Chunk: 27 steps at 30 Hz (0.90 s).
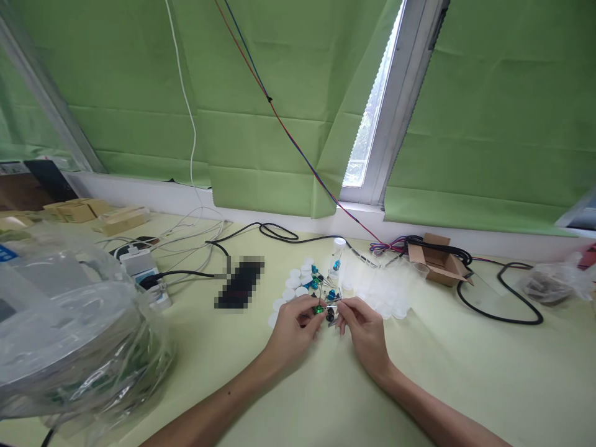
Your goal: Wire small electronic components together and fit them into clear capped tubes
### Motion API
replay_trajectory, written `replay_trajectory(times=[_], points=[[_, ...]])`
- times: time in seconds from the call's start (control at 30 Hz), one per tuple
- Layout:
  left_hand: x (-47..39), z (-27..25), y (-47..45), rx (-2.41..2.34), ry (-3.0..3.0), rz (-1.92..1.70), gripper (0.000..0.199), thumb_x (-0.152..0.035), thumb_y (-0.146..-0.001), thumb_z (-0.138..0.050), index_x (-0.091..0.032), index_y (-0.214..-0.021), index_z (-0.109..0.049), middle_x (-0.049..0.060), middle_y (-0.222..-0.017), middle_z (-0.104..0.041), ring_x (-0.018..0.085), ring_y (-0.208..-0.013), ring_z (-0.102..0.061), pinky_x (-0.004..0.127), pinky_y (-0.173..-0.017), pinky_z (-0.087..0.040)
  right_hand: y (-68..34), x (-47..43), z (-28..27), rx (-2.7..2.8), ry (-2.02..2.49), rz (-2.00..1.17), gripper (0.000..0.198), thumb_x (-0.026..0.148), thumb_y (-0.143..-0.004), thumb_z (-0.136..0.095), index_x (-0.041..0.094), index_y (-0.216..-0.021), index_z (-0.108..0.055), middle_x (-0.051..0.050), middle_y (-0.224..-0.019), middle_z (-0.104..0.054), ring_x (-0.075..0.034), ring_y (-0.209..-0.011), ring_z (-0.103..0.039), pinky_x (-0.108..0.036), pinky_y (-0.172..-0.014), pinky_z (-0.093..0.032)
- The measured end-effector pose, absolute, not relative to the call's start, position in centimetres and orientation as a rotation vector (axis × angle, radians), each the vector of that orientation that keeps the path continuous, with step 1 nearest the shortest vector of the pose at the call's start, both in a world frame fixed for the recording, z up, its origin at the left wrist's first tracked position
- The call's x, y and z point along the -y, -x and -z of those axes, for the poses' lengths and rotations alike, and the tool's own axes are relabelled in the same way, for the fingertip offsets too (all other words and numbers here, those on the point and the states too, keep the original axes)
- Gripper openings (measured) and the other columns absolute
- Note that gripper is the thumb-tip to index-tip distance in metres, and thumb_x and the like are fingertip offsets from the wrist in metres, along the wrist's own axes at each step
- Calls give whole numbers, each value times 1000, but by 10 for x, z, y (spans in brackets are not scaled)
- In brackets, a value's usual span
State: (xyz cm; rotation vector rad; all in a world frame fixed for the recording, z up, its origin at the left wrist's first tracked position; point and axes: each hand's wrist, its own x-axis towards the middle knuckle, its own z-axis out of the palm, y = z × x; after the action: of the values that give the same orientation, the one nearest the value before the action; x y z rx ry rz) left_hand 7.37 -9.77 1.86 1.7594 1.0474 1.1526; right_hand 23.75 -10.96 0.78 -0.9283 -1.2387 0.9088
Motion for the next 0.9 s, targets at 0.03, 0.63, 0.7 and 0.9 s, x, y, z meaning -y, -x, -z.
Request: replay_trajectory(times=[0.03,0.63,0.7,0.9], points=[[98,-18,-74,-1044,-1763,-1152,23,-36,-86,-60,-17,-94,-71,5,-84,-61,9,-51,-52,22,-48,-45,-237,110,-8,1236,931,-910,21,39,-85,-68,20,-76,-69,0,-60,-58,-15,-52,-54,-29,-50,-43],[98,-18,-71,-1080,-1987,-1112,21,-29,-89,-56,-21,-97,-74,6,-89,-66,14,-63,-56,24,-55,-43,-232,109,0,1117,986,-1055,31,48,-81,-70,19,-85,-60,6,-52,-52,-6,-33,-44,-17,-30,-29],[98,-19,-71,-1079,-2029,-1113,22,-28,-90,-55,-22,-99,-74,6,-90,-67,14,-65,-58,24,-56,-44,-232,109,0,1116,999,-1072,32,49,-81,-70,19,-84,-59,6,-52,-52,-6,-32,-42,-17,-28,-27],[98,-20,-70,-1069,-2153,-1132,24,-23,-92,-54,-26,-104,-75,6,-91,-69,16,-76,-61,25,-64,-46,-233,107,0,1106,1032,-1110,37,52,-77,-71,19,-82,-57,6,-51,-53,-5,-30,-41,-15,-27,-24]])
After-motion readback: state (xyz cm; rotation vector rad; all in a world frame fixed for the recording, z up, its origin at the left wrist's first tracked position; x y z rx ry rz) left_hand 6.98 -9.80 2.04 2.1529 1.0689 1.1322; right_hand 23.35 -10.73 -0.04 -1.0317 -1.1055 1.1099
